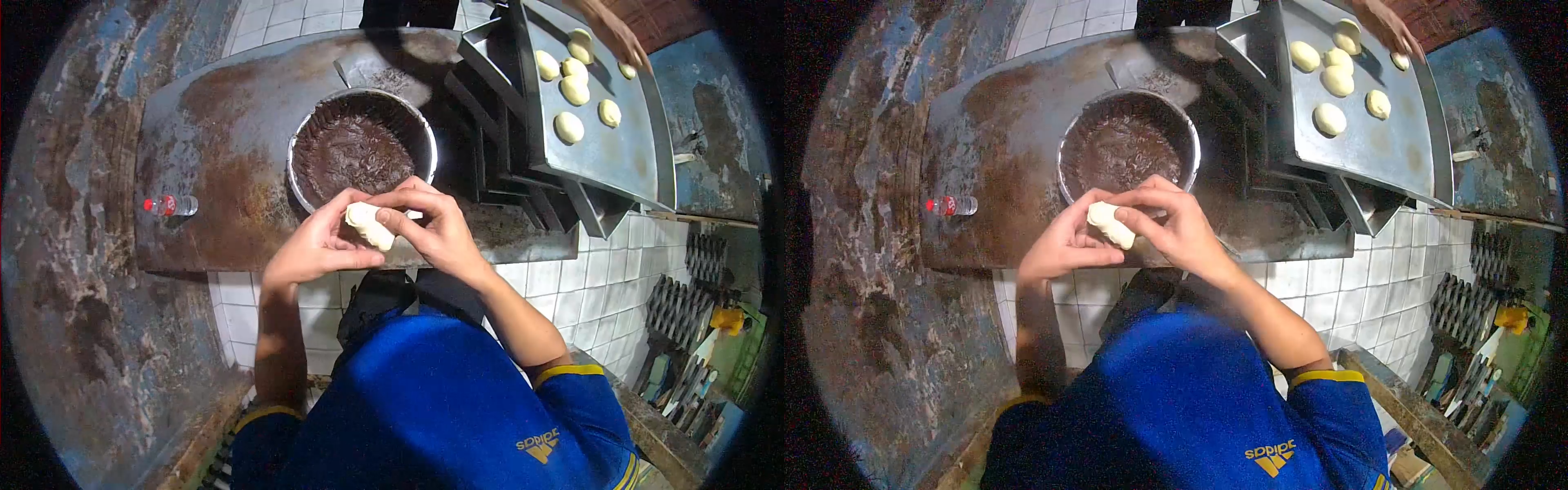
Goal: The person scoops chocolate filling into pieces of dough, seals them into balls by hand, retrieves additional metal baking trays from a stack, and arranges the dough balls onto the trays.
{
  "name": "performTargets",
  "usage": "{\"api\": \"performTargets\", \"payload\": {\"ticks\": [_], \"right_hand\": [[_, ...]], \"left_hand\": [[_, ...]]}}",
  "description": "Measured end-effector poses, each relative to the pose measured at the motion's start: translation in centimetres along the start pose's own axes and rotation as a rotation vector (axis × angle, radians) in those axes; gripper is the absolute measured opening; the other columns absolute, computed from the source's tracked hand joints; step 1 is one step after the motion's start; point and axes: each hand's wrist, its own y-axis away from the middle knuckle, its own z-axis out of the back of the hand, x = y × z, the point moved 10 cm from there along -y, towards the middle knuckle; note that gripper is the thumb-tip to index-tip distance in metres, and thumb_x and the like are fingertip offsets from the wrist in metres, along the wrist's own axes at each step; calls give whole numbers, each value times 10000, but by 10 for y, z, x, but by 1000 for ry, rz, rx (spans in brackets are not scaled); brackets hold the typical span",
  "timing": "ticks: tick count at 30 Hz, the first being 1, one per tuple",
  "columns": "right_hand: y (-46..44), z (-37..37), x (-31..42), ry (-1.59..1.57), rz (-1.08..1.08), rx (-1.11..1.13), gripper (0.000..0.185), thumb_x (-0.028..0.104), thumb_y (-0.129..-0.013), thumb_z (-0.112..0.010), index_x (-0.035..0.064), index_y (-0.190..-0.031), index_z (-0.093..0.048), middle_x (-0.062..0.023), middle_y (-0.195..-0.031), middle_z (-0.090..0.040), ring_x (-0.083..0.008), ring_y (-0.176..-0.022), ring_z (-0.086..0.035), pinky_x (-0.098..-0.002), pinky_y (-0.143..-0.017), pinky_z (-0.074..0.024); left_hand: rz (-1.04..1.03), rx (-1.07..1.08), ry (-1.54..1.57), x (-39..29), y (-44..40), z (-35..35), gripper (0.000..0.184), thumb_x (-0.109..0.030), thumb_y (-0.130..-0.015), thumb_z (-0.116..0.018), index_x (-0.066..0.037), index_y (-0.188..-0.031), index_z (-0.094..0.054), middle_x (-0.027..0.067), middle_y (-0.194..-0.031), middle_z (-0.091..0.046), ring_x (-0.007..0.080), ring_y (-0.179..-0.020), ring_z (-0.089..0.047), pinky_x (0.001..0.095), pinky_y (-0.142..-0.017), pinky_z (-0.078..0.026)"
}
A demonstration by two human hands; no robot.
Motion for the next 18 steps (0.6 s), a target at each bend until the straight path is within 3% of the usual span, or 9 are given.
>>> {"api": "performTargets", "payload": {"ticks": [2, 3, 4, 8, 9, 11, 14, 15, 18], "right_hand": [[3, 3, 9, 86, 4, -19, 195, 81, -969, -726, 11, -1134, -805, -91, -1054, -701, -174, -988, -655, -306, -877, -516], [3, -1, 12, 113, 11, 52, 377, 79, -979, -705, 29, -1352, -708, -107, -1117, -692, -191, -1018, -662, -313, -898, -521], [4, -2, 18, 116, 12, 51, 377, 79, -979, -705, 29, -1352, -708, -107, -1117, -692, -191, -1018, -662, -313, -898, -521], [2, 11, 54, 138, -33, 52, 954, 254, -896, -820, 71, -1660, -279, -229, -1421, -513, -315, -1183, -645, -456, -1039, -528], [3, 2, 76, 368, 147, 112, 985, 263, -855, -850, 72, -1649, -300, -240, -1422, -505, -336, -1203, -629, -472, -1046, -524], [6, -16, 99, 655, 371, 164, 925, 248, -766, -903, 80, -1560, -459, -215, -1353, -551, -374, -1215, -604, -498, -1053, -507], [-3, -9, 93, 491, 370, 223, 677, 221, -771, -913, 50, -1375, -661, -141, -1223, -627, -294, -1099, -665, -398, -960, -560], [-4, 2, 90, 309, 260, 129, 443, 160, -777, -905, 15, -1169, -758, -106, -1084, -665, -255, -1027, -687, -375, -907, -567], [-4, 18, 81, 168, 96, 61, 246, 43, -854, -808, 21, -1098, -789, -94, -1059, -704, -172, -987, -694, -310, -786, -576]], "left_hand": [[-33, -161, 46, 4, 1, 7, 381, -121, -937, -805, -28, -1247, -605, 0, -1043, -658, 70, -961, -637, 230, -826, -544], [-114, -194, 31, -6, 3, 0, 300, -115, -990, -734, -13, -1249, -622, 7, -1086, -676, 77, -988, -632, 241, -845, -529], [-117, -193, 31, -5, 3, -5, 300, -115, -990, -734, -13, -1249, -622, 7, -1086, -676, 77, -988, -632, 241, -845, -529], [-276, -300, 52, -5, 6, 5, 268, -136, -1016, -630, 18, -1235, -645, 44, -1148, -694, 101, -1027, -625, 283, -911, -507], [-256, -292, 90, -4, 6, 2, 280, -131, -994, -631, 17, -1232, -648, 40, -1137, -693, 103, -1010, -624, 287, -899, -509], [-235, -274, 128, -5, 5, -4, 294, -126, -973, -631, 17, -1229, -651, 37, -1126, -691, 104, -992, -623, 291, -888, -512], [-220, -292, 251, -7, 5, -4, 382, -202, -968, -554, -2, -1292, -594, 25, -1068, -673, 68, -880, -590, 218, -708, -465], [-213, -209, 311, -11, 1, -7, 423, -247, -980, -525, -22, -1337, -545, 24, -1069, -666, 59, -844, -578, 192, -647, -420], [-225, -110, 442, -13, 10, -15, 441, -314, -1009, -535, -35, -1350, -526, 21, -1083, -667, 70, -838, -582, 197, -642, -418]]}}
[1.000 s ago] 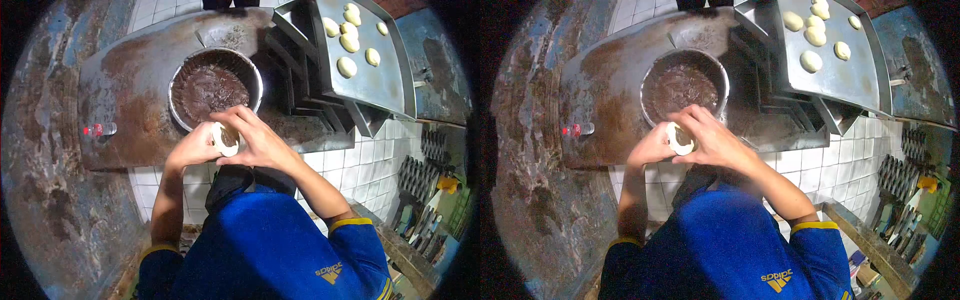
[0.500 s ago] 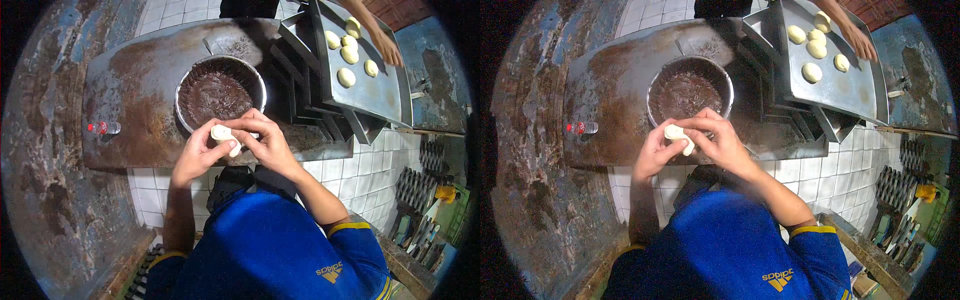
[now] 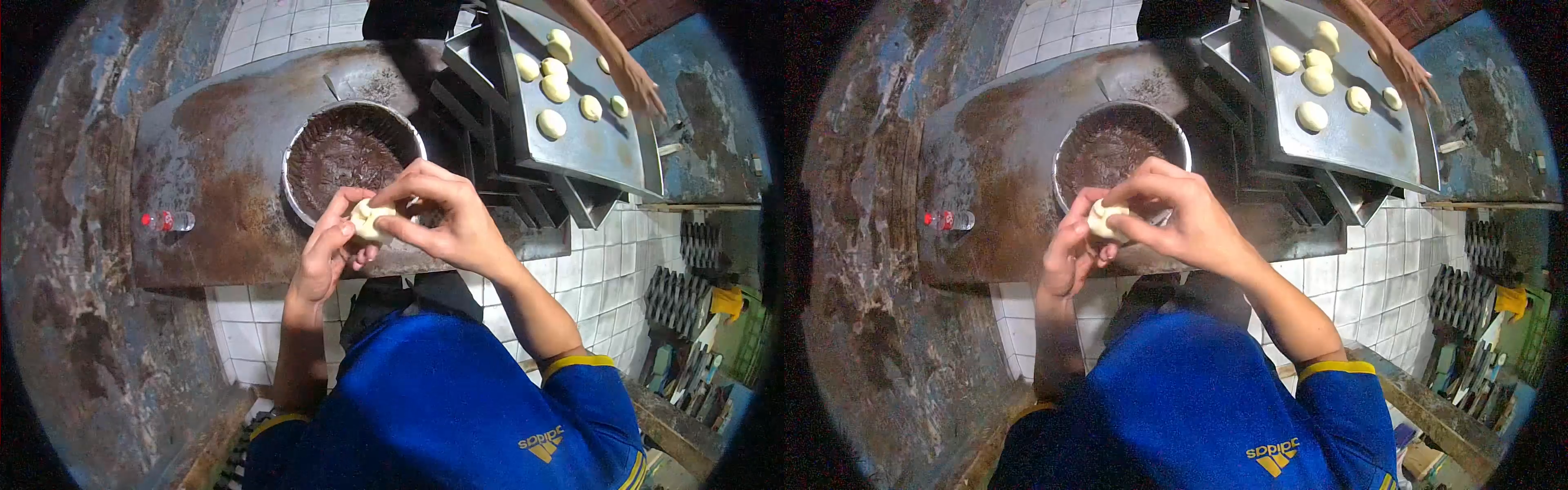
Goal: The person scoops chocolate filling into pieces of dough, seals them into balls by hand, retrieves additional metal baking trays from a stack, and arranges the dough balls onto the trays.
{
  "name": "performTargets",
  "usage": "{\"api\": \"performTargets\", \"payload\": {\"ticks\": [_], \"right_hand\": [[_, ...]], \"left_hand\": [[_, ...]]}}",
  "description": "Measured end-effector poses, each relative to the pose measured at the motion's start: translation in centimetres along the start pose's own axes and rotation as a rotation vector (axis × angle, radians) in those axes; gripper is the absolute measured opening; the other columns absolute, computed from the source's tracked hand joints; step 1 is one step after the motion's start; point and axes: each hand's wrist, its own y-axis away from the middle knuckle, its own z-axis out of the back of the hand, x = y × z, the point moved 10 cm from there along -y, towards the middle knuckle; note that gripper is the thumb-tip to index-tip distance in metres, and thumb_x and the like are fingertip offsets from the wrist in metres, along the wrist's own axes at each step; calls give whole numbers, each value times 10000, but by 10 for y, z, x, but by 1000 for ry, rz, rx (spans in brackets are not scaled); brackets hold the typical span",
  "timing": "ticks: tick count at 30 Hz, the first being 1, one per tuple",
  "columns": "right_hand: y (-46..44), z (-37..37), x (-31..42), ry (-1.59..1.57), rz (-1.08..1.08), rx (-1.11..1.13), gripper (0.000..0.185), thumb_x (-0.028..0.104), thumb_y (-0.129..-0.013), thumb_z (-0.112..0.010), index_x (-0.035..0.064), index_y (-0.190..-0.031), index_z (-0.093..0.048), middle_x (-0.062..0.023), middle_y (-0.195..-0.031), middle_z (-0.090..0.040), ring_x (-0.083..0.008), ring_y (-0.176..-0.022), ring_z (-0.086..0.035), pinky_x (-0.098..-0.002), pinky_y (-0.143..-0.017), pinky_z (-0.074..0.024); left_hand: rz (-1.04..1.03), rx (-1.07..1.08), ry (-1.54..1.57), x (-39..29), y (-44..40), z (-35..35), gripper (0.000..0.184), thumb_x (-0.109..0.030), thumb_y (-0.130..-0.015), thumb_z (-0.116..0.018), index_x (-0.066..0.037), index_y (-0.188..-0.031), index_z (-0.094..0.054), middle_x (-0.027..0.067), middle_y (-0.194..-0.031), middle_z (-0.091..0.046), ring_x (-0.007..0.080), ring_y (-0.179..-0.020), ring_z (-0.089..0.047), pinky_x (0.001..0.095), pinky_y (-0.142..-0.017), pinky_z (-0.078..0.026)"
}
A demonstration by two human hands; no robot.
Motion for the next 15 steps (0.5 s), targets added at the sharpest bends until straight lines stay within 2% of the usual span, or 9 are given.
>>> {"api": "performTargets", "payload": {"ticks": [2, 3, 4, 6, 8, 9, 11, 14, 15], "right_hand": [[4, 1, -5, 10, 18, -24, 254, 27, -877, -772, 27, -1131, -782, -102, -1091, -705, -159, -995, -693, -300, -770, -576], [5, 2, -7, 18, 38, -42, 268, 10, -900, -735, 32, -1165, -774, -110, -1122, -705, -146, -1003, -692, -290, -753, -576], [6, 2, -8, 19, 37, -45, 268, 10, -900, -735, 32, -1165, -774, -110, -1122, -705, -146, -1003, -692, -290, -753, -576], [9, 12, -3, 19, 83, -150, 416, 52, -907, -704, 52, -1323, -709, -161, -1160, -675, -255, -1030, -727, -340, -855, -595], [12, 15, 12, 113, -51, -98, 564, 141, -908, -752, 85, -1454, -619, -175, -1264, -634, -319, -1123, -698, -390, -926, -595], [14, 12, 22, 244, 86, -101, 628, 205, -897, -785, 97, -1484, -590, -172, -1308, -611, -349, -1146, -674, -422, -942, -586], [19, 2, 35, 428, 310, -53, 755, 369, -861, -847, 121, -1512, -558, -173, -1356, -566, -404, -1185, -615, -494, -947, -562], [23, 12, 24, 309, 323, -94, 534, 281, -848, -868, 76, -1318, -720, -129, -1096, -647, -301, -959, -681, -404, -823, -581], [23, 20, 19, 262, 281, -154, 444, 241, -855, -861, 59, -1245, -754, -118, -1027, -652, -274, -897, -677, -378, -797, -573]], "left_hand": [[-59, 22, -77, 0, -3, -4, 406, -313, -1024, -581, -47, -1328, -546, 15, -1072, -656, 53, -819, -566, 202, -637, -418], [-131, -57, -293, -7, -6, -5, 386, -289, -1017, -614, -48, -1313, -556, 13, -1059, -649, 52, -816, -565, 211, -650, -438], [-157, -119, -348, -8, -7, -2, 364, -242, -1001, -647, -53, -1302, -569, 9, -1047, -638, 51, -810, -568, 217, -658, -463], [-179, -181, -404, -6, -8, 0, 349, -196, -986, -680, -58, -1291, -582, 5, -1034, -628, 50, -804, -571, 222, -667, -487], [-156, -204, -175, 2, -10, 4, 331, -194, -992, -661, -62, -1286, -582, 3, -1021, -642, 37, -788, -577, 200, -631, -485], [-157, -203, -177, 3, -11, -3, 331, -194, -992, -661, -62, -1286, -582, 3, -1021, -642, 37, -788, -577, 200, -631, -485], [-132, -242, -68, 7, -13, -16, 317, -207, -1002, -632, -75, -1282, -566, -7, -962, -640, 13, -713, -550, 177, -517, -417], [-29, -213, 45, 15, -20, -28, 325, -227, -1017, -593, -93, -1308, -537, -6, -905, -627, 10, -658, -525, 176, -453, -363], [12, -221, 25, 11, -19, -33, 379, -285, -1045, -572, -106, -1369, -489, 4, -889, -613, 17, -613, -500, 175, -422, -332]]}}
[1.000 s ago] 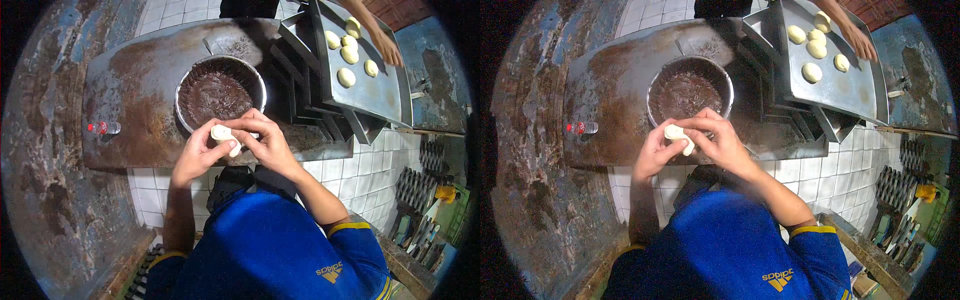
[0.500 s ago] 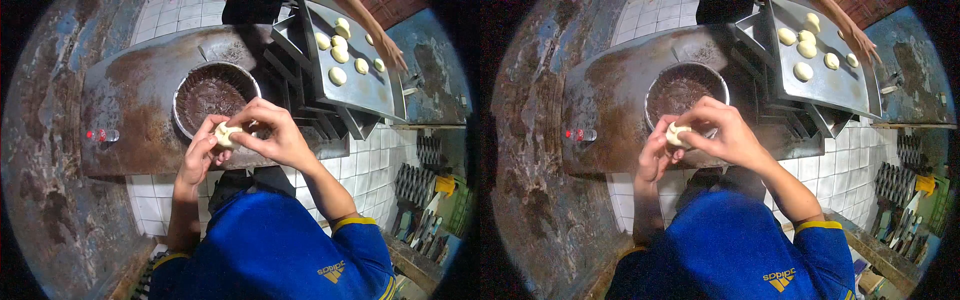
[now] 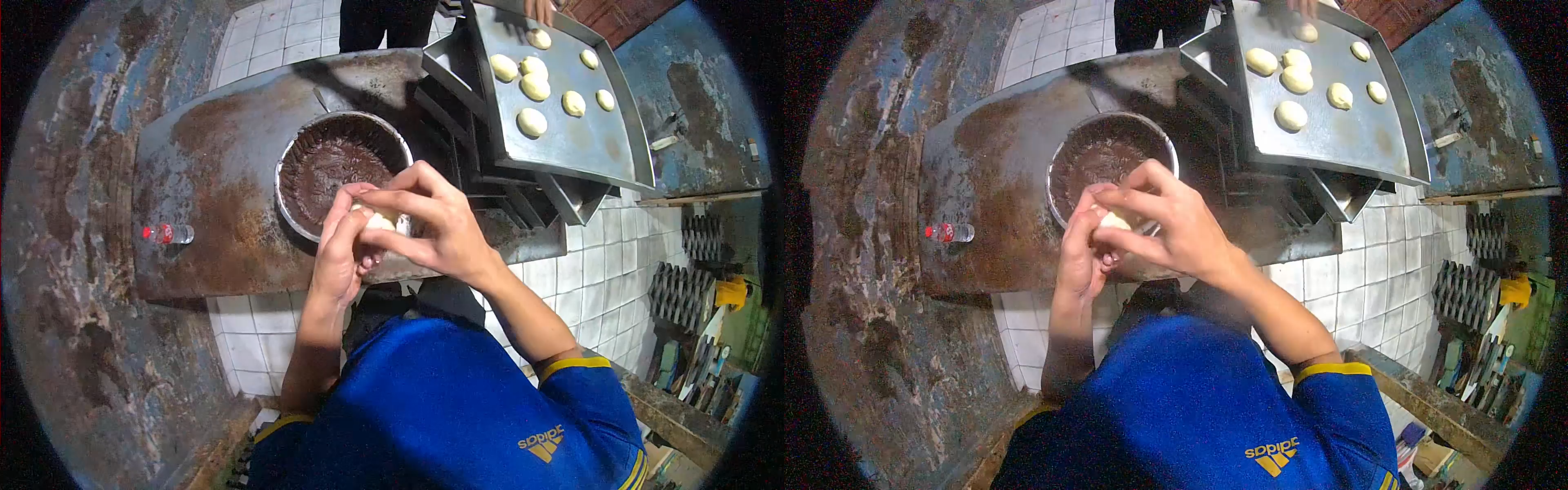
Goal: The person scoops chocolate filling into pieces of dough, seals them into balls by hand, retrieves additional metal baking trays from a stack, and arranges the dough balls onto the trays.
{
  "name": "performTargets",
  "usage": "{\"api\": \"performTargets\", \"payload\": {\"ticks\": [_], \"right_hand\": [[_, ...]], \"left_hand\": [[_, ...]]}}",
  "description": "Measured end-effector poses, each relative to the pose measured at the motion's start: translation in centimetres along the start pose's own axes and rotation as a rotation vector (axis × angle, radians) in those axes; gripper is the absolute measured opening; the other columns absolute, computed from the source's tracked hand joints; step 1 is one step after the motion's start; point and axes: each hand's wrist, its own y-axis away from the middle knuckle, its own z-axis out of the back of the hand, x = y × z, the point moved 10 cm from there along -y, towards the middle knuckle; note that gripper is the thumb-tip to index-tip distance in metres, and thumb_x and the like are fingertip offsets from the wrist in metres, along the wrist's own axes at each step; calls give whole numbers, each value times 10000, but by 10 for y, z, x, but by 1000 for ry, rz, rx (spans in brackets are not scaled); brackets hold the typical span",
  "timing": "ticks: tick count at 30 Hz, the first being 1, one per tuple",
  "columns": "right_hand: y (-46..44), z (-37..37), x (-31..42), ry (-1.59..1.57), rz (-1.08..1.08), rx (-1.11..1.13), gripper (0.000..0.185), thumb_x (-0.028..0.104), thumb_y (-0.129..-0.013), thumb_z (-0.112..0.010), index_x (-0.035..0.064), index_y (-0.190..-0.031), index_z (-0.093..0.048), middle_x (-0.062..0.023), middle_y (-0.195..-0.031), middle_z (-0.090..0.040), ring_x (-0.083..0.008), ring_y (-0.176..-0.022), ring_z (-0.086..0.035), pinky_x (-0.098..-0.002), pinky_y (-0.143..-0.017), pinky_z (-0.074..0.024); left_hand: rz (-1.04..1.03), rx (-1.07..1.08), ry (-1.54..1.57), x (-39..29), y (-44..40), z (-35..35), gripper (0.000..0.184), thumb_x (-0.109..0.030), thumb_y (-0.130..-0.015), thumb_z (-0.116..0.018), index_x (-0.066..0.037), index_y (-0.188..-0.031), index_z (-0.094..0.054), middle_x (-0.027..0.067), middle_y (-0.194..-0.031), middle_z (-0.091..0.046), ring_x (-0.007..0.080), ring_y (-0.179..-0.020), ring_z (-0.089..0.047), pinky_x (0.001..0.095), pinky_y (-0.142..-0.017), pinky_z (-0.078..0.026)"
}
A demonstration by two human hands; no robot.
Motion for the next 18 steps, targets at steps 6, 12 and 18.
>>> {"api": "performTargets", "payload": {"ticks": [6, 12, 18], "right_hand": [[36, 15, -63, -901, -609, -190, 266, 181, -1034, -704, 24, -1243, -751, -50, -1043, -746, -138, -950, -689, -298, -813, -596], [63, 25, -57, -1560, -539, -185, 363, 92, -976, -755, 96, -1289, -572, -74, -1258, -665, -159, -1110, -693, -294, -792, -655], [80, 146, -86, -917, -224, -585, 447, 143, -960, -782, -25, -1345, -628, -75, -1272, -683, -144, -1136, -651, -321, -1019, -523]], "left_hand": [[-362, -48, -221, -44, 1, -53, 467, -123, -952, -775, -58, -1336, -518, 56, -935, -670, 52, -748, -617, 180, -592, -444], [-662, 132, -519, -68, -17, -148, 404, -35, -833, -804, -24, -1155, -560, 81, -1088, -637, 154, -982, -643, 306, -902, -510], [-635, 353, -244, -34, -34, -257, 536, -7, -819, -755, -20, -1265, -459, 122, -1065, -691, 173, -1054, -675, 375, -1058, -491]]}}
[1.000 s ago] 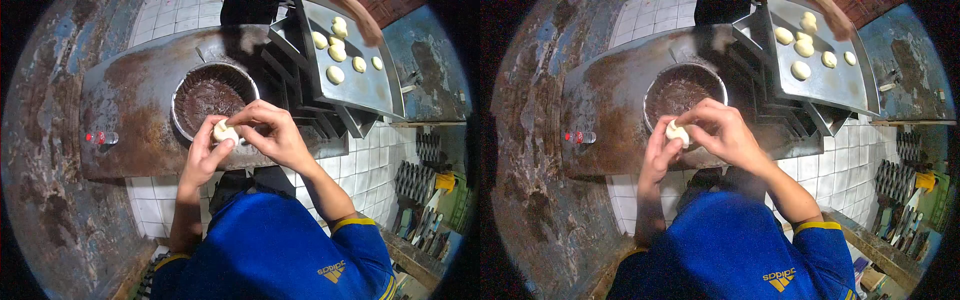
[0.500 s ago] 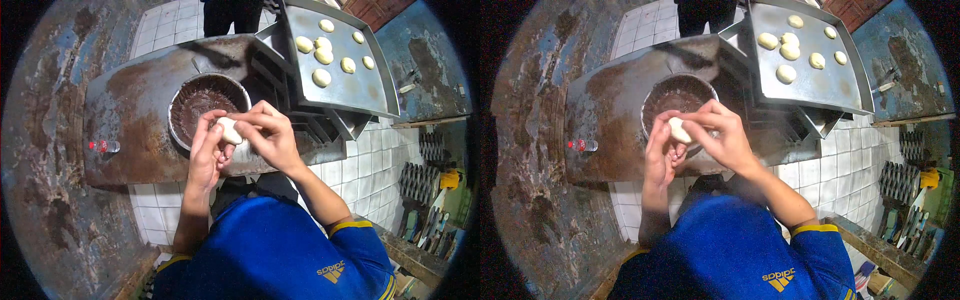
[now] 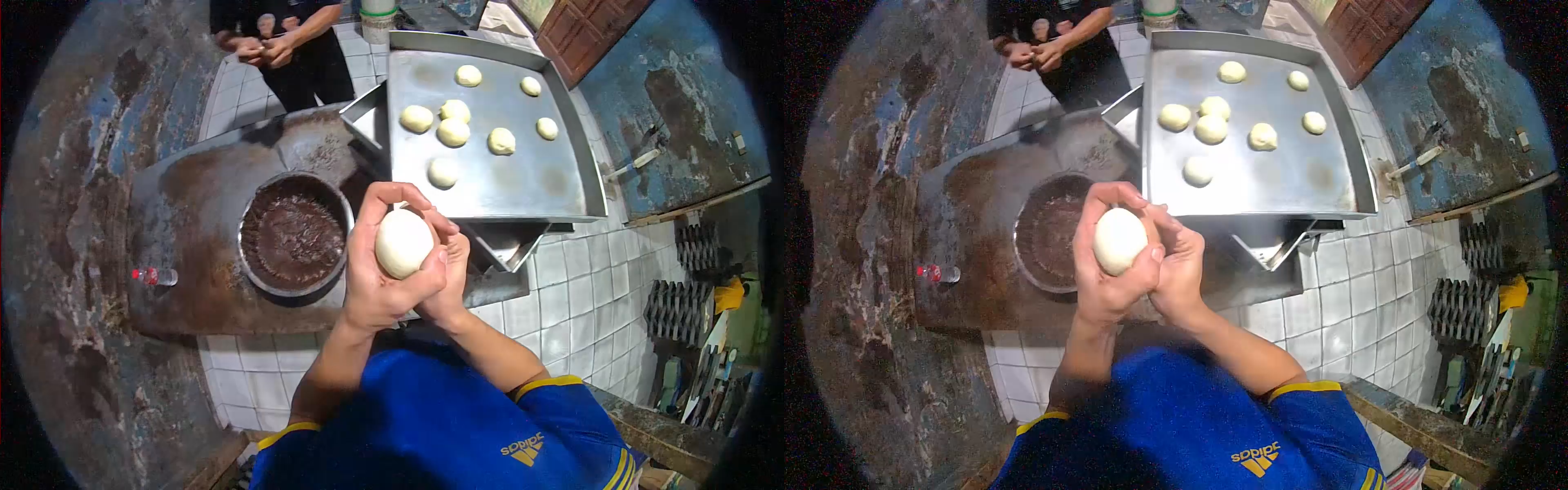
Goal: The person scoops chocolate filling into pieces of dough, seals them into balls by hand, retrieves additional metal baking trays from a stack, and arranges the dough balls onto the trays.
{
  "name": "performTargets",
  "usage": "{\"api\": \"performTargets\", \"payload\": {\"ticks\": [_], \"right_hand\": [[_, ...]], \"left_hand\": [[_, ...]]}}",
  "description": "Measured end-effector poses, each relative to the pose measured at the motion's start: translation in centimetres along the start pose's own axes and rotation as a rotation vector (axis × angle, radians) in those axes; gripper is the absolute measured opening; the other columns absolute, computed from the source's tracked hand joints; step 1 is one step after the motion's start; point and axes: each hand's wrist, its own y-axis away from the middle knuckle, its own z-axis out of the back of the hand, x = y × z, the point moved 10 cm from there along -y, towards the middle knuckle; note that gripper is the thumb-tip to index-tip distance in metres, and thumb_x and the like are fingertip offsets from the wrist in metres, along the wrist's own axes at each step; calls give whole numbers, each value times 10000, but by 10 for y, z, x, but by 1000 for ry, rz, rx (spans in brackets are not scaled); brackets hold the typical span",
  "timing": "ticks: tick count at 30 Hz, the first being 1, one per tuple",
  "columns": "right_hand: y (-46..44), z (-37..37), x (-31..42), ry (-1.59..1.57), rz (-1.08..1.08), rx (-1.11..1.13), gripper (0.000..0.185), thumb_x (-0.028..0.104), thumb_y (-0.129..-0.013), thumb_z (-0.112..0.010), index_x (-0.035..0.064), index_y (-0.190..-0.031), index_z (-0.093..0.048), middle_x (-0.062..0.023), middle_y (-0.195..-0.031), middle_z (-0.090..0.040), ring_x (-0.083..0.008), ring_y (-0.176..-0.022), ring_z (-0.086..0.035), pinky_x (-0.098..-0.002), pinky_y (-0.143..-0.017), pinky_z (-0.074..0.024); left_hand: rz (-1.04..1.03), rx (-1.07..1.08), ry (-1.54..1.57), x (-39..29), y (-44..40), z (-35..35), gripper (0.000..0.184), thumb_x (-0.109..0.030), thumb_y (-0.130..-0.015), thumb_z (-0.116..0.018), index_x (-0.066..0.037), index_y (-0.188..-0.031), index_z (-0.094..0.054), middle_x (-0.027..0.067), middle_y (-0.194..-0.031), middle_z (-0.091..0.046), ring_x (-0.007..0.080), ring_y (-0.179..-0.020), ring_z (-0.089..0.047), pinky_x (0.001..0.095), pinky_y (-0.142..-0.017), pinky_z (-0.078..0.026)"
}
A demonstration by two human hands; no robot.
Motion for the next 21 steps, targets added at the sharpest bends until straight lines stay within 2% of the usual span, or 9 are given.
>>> {"api": "performTargets", "payload": {"ticks": [3, 5, 8, 10, 11, 12, 16, 19, 21], "right_hand": [[-12, -8, 52, -24, -167, 260, 347, 95, -955, -754, -63, -1261, -704, -87, -1205, -725, -147, -1163, -648, -341, -1025, -514], [-11, 10, 72, 174, -179, 371, 433, 198, -932, -800, -69, -1260, -704, -100, -1154, -743, -159, -1117, -671, -353, -984, -536], [-5, 65, 82, 86, 89, 45, 455, 275, -880, -844, -54, -1173, -732, -137, -1042, -777, -238, -995, -743, -364, -879, -568], [-18, 71, 94, 323, 58, 200, 361, 224, -886, -826, -16, -1144, -747, -151, -1032, -779, -267, -986, -756, -371, -871, -570], [-30, 64, 100, 413, -87, 485, 305, 161, -895, -804, 2, -1151, -754, -158, -1053, -775, -281, -982, -758, -384, -870, -576], [-36, 55, 112, 520, -203, 786, 266, 98, -903, -782, 20, -1157, -760, -164, -1073, -772, -294, -978, -760, -397, -870, -583], [-85, 100, 164, 848, -243, 497, 503, 120, -804, -907, 32, -1269, -734, -95, -1221, -743, -213, -1113, -723, -381, -853, -584], [-117, 86, 171, 1013, -55, 657, 651, 186, -724, -969, 81, -1315, -717, -51, -1258, -720, -186, -1134, -689, -310, -836, -569], [-130, 93, 165, 1069, -4, 679, 584, 155, -748, -942, 70, -1283, -724, -43, -1205, -722, -179, -1097, -687, -312, -853, -567]], "left_hand": [[-109, -15, -43, -6, -15, -27, 655, -11, -802, -746, -25, -1315, -340, 97, -980, -703, 175, -1000, -699, 457, -1137, -429], [-217, 26, -46, -10, -20, -49, 660, -28, -800, -752, -11, -1305, -327, 98, -990, -713, 194, -985, -712, 468, -1130, -443], [-233, 162, -250, 4, -30, -103, 678, -21, -805, -778, -2, -1289, -305, 102, -956, -714, 205, -951, -713, 450, -1067, -495], [-208, 189, -190, 18, -39, -106, 675, 5, -817, -776, 6, -1290, -295, 80, -892, -684, 181, -867, -691, 417, -1003, -515], [-184, 189, -78, 30, -41, -97, 671, 18, -824, -771, 10, -1290, -290, 61, -851, -662, 165, -819, -675, 400, -970, -519], [-71, 62, -144, 41, -42, -79, 677, 41, -814, -767, 6, -1306, -303, 53, -864, -627, 152, -777, -640, 361, -903, -522], [-64, -4, -536, 86, -71, -69, 692, 107, -789, -778, -58, -1339, -392, 40, -1241, -467, 75, -885, -618, 232, -731, -513], [-104, 42, -571, 109, -98, -103, 726, -84, -747, -882, -70, -1318, -435, 152, -1107, -682, 377, -940, -773, 427, -777, -613], [-81, 30, -552, 127, -110, -107, 753, -135, -749, -894, -77, -1330, -418, 165, -1108, -694, 412, -949, -763, 467, -770, -615]]}}
